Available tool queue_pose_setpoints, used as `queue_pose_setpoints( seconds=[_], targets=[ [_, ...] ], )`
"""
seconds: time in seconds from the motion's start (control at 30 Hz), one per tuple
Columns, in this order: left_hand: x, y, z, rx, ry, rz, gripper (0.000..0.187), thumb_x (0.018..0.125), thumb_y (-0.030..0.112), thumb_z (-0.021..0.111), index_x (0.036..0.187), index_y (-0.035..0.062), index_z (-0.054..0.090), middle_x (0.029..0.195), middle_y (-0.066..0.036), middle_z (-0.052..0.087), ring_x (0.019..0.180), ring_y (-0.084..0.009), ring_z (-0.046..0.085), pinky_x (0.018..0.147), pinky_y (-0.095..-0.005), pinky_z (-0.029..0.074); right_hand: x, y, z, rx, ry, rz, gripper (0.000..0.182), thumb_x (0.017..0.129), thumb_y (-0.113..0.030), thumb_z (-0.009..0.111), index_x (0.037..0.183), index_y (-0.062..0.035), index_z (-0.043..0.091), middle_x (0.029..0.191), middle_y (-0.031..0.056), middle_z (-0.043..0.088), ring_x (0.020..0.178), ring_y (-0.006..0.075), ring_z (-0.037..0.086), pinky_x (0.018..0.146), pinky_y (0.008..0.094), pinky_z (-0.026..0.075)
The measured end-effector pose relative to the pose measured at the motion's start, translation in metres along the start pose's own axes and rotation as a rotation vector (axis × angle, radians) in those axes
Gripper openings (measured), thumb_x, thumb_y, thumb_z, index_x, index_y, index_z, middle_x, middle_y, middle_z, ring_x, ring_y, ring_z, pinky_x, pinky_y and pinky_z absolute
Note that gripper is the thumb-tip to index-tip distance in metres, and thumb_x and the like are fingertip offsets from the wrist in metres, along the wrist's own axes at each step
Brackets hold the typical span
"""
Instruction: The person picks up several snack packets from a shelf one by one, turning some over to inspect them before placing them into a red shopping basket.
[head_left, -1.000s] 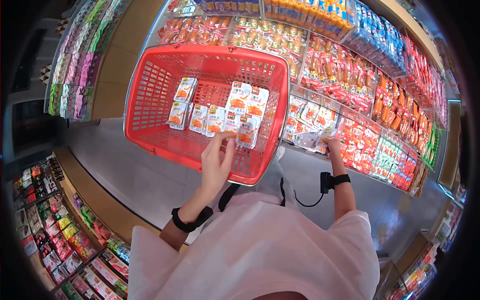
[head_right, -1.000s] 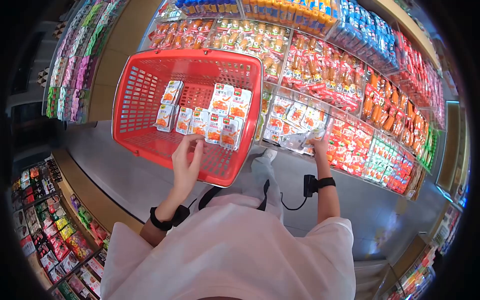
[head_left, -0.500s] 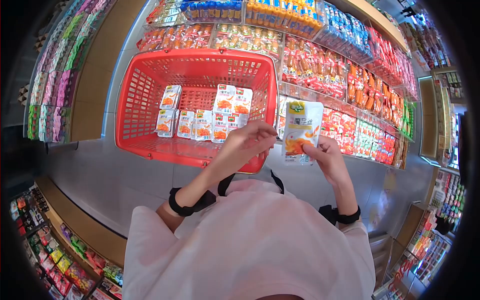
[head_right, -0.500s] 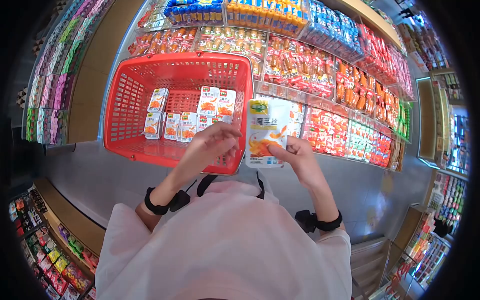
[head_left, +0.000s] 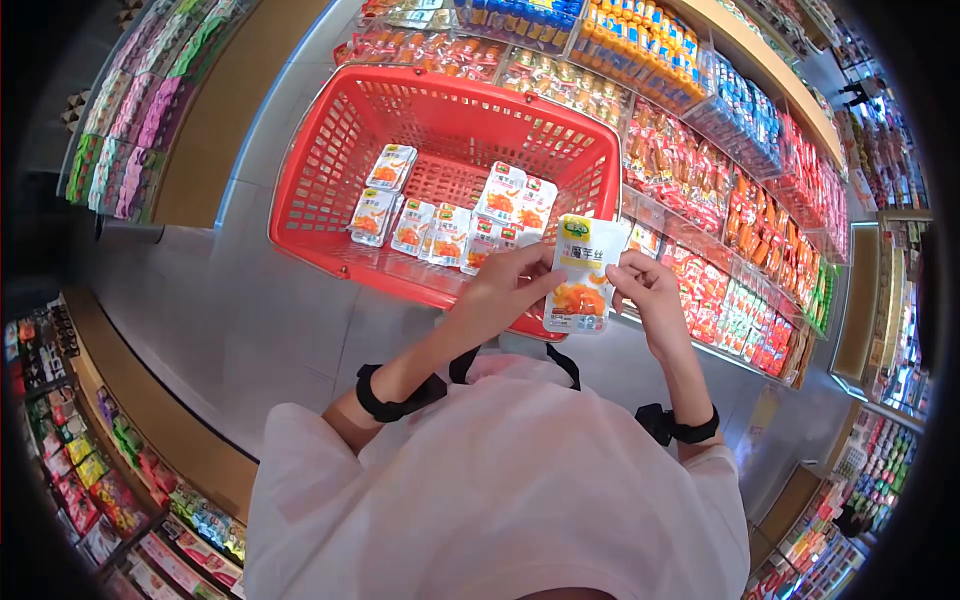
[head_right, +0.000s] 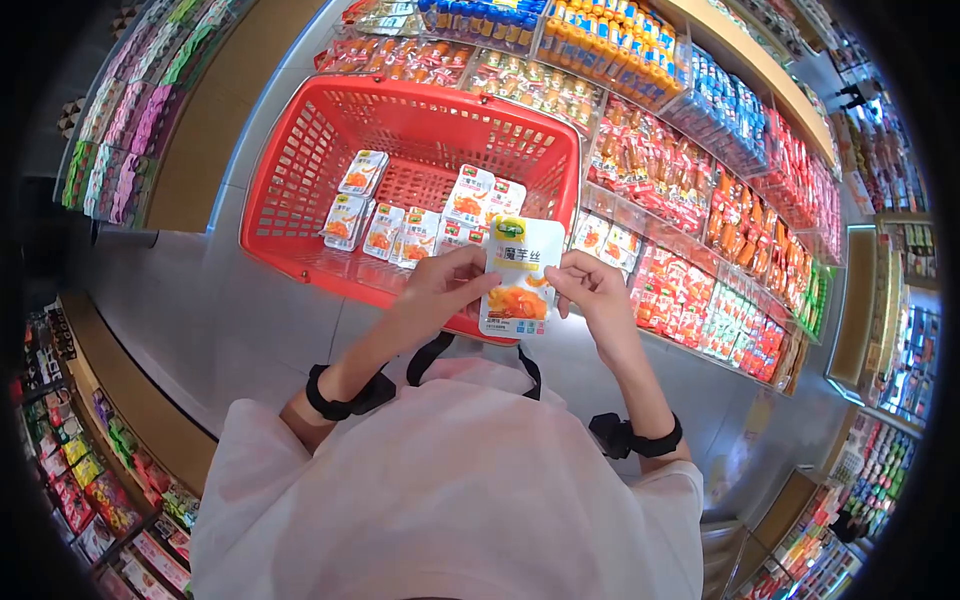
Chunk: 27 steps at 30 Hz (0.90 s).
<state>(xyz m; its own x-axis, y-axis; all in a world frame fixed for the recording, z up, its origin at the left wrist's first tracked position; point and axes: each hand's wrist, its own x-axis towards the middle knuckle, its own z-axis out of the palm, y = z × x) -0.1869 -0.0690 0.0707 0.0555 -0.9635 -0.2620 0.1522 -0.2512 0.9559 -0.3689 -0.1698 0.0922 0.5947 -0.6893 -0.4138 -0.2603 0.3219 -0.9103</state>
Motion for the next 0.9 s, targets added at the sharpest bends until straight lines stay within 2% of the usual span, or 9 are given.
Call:
queue_pose_setpoints(
  seconds=[0.2, 0.33, 0.37, 0.47, 0.5, 0.53, 0.63, 0.7, 0.9],
  targets=[
    [-0.015, -0.011, -0.023, -0.091, 0.098, -0.066, 0.015, 0.086, 0.015, 0.057, 0.089, 0.0005, 0.055, 0.077, 0.000, 0.056, 0.072, -0.0046, 0.054, 0.059, -0.0205, 0.046, 0.020, -0.007, 0.026, -0.022, -0.064, 0.033, 0.016, 0.084, -0.017, 0.059, 0.079, -0.0025, 0.056, 0.059, -0.0021, 0.051, 0.051, 0.0047, 0.045, 0.050, 0.0193, 0.035],
    [-0.029, 0.014, -0.040, -0.146, 0.134, -0.067, 0.014, 0.085, 0.014, 0.057, 0.091, 0.0011, 0.056, 0.078, -0.001, 0.056, 0.069, -0.0050, 0.053, 0.060, -0.0201, 0.045, 0.033, -0.027, 0.047, -0.052, -0.096, -0.011, 0.016, 0.084, -0.017, 0.059, 0.079, -0.0028, 0.057, 0.055, -0.0028, 0.049, 0.049, 0.0036, 0.044, 0.049, 0.0185, 0.034],
    [-0.031, 0.018, -0.044, -0.156, 0.152, -0.044, 0.014, 0.086, 0.014, 0.057, 0.092, 0.0011, 0.055, 0.079, -0.001, 0.056, 0.068, -0.0054, 0.053, 0.061, -0.0204, 0.045, 0.037, -0.030, 0.050, -0.082, -0.126, -0.039, 0.017, 0.086, -0.019, 0.056, 0.082, -0.0030, 0.057, 0.059, -0.0028, 0.051, 0.051, 0.0022, 0.044, 0.048, 0.0177, 0.032],
    [-0.039, 0.028, -0.052, -0.018, 0.128, 0.095, 0.013, 0.086, 0.011, 0.054, 0.095, 0.0011, 0.055, 0.081, -0.003, 0.056, 0.069, -0.0069, 0.053, 0.062, -0.0212, 0.045, 0.046, -0.044, 0.073, 0.050, -0.133, -0.105, 0.018, 0.089, -0.021, 0.051, 0.086, -0.0032, 0.056, 0.066, -0.0033, 0.053, 0.052, 0.0008, 0.042, 0.047, 0.0175, 0.031],
    [-0.041, 0.032, -0.053, 0.050, 0.105, 0.158, 0.013, 0.087, 0.010, 0.053, 0.096, 0.0011, 0.054, 0.082, -0.004, 0.056, 0.070, -0.0075, 0.053, 0.062, -0.0215, 0.045, 0.052, -0.045, 0.076, 0.114, -0.183, -0.086, 0.020, 0.091, -0.022, 0.047, 0.094, -0.0035, 0.054, 0.068, -0.0052, 0.050, 0.053, -0.0002, 0.038, 0.047, 0.0171, 0.030],
    [-0.042, 0.041, -0.053, 0.037, 0.108, 0.205, 0.013, 0.087, 0.009, 0.052, 0.097, 0.0007, 0.054, 0.083, -0.005, 0.056, 0.070, -0.0080, 0.053, 0.062, -0.0217, 0.045, 0.057, -0.048, 0.078, 0.279, -0.300, -0.019, 0.017, 0.090, -0.022, 0.049, 0.094, -0.0050, 0.051, 0.064, -0.0044, 0.044, 0.053, 0.0038, 0.038, 0.047, 0.0187, 0.030],
    [-0.042, 0.052, -0.053, -0.010, 0.202, 0.355, 0.016, 0.087, 0.009, 0.050, 0.100, -0.0009, 0.051, 0.081, -0.006, 0.056, 0.070, -0.0095, 0.054, 0.061, -0.0218, 0.045, 0.071, -0.059, 0.090, 0.675, -0.678, -0.104, 0.025, 0.091, -0.031, 0.042, 0.083, -0.0073, 0.044, 0.057, 0.0003, 0.040, 0.054, 0.0125, 0.040, 0.049, 0.0232, 0.033],
    [-0.035, 0.046, -0.064, -0.017, 0.251, 0.378, 0.017, 0.088, 0.011, 0.050, 0.100, -0.0010, 0.051, 0.079, -0.006, 0.056, 0.068, -0.0093, 0.054, 0.059, -0.0212, 0.044, 0.072, -0.067, 0.092, 0.924, -0.807, -0.054, 0.036, 0.090, -0.042, 0.033, 0.078, -0.0081, 0.041, 0.052, 0.0015, 0.037, 0.053, 0.0146, 0.037, 0.049, 0.0246, 0.034],
    [-0.036, 0.033, -0.075, -0.073, 0.361, 0.318, 0.018, 0.089, 0.012, 0.048, 0.101, -0.0003, 0.051, 0.075, -0.005, 0.056, 0.065, -0.0085, 0.053, 0.057, -0.0207, 0.042, 0.072, -0.059, 0.080, 1.187, -0.929, 0.054, 0.033, 0.088, -0.041, 0.035, 0.075, -0.0106, 0.037, 0.049, -0.0020, 0.031, 0.053, 0.0102, 0.030, 0.047, 0.0224, 0.026]
  ],
)
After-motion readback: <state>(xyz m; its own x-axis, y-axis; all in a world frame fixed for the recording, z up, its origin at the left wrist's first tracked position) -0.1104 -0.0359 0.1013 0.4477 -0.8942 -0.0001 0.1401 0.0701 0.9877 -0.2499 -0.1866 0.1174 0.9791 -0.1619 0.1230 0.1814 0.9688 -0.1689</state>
